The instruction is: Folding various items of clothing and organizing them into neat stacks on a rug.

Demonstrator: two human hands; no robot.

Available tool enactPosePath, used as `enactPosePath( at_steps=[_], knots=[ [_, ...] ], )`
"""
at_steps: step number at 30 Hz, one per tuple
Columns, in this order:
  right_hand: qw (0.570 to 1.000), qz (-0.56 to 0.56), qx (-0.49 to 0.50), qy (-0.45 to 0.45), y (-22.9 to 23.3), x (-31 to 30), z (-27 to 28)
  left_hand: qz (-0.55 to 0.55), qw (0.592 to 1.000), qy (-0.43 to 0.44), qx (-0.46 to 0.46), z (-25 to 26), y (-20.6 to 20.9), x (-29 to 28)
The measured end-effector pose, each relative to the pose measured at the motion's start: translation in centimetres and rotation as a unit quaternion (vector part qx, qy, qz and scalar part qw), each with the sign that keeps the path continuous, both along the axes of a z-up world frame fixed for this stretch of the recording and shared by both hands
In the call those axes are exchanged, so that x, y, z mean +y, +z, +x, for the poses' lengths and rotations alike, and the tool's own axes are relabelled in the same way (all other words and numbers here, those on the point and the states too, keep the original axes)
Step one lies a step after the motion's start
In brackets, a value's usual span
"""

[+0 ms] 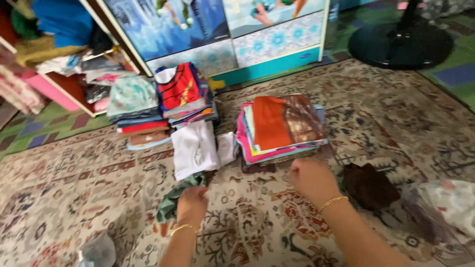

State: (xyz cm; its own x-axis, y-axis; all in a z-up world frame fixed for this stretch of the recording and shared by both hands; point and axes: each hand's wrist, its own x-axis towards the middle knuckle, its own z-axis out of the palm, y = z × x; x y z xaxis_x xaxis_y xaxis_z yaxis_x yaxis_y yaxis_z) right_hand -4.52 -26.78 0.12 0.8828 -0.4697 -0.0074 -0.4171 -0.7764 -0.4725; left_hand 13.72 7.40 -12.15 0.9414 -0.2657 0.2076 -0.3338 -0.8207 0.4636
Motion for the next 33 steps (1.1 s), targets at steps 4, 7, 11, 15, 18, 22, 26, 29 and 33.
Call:
enactPosePath(
  at_steps=[4,7,11,15,18,22,26,29,33],
  knots=[
    [0.996,0.047,0.014,0.072,1.3,5.7,1.2,0.119,0.992,0.014,-0.032,-0.8,-0.1,5.5],
    [0.985,0.046,-0.03,0.164,0.2,8.2,1.1,0.158,0.986,0.041,0.036,-1.3,-0.5,5.8],
    [0.978,0.069,-0.016,0.195,-1.0,9.7,1.2,0.025,0.986,-0.053,0.155,-6.0,-0.3,1.8],
    [0.982,0.036,-0.044,0.182,-2.3,9.7,1.4,-0.045,0.928,-0.306,0.206,-15.5,8.0,-3.9],
    [0.985,0.011,0.005,0.172,-2.2,9.6,0.7,-0.064,0.871,-0.366,0.321,-18.1,13.9,-3.8],
    [0.979,-0.048,-0.034,0.195,-5.0,8.1,0.6,0.038,0.93,-0.288,0.223,-14.4,8.5,-3.0],
    [0.982,-0.055,0.001,0.178,-5.3,7.1,0.9,-0.002,0.971,-0.186,0.15,-11.8,8.5,-2.7],
    [0.974,-0.071,0.042,0.212,-7.2,6.3,0.8,-0.02,0.977,-0.17,0.13,-11.3,7.2,-2.5],
    [0.944,-0.009,0.142,0.297,-7.3,5.2,1.5,0.066,0.94,-0.26,0.21,-11.7,10.2,-3.1]
  ],
)
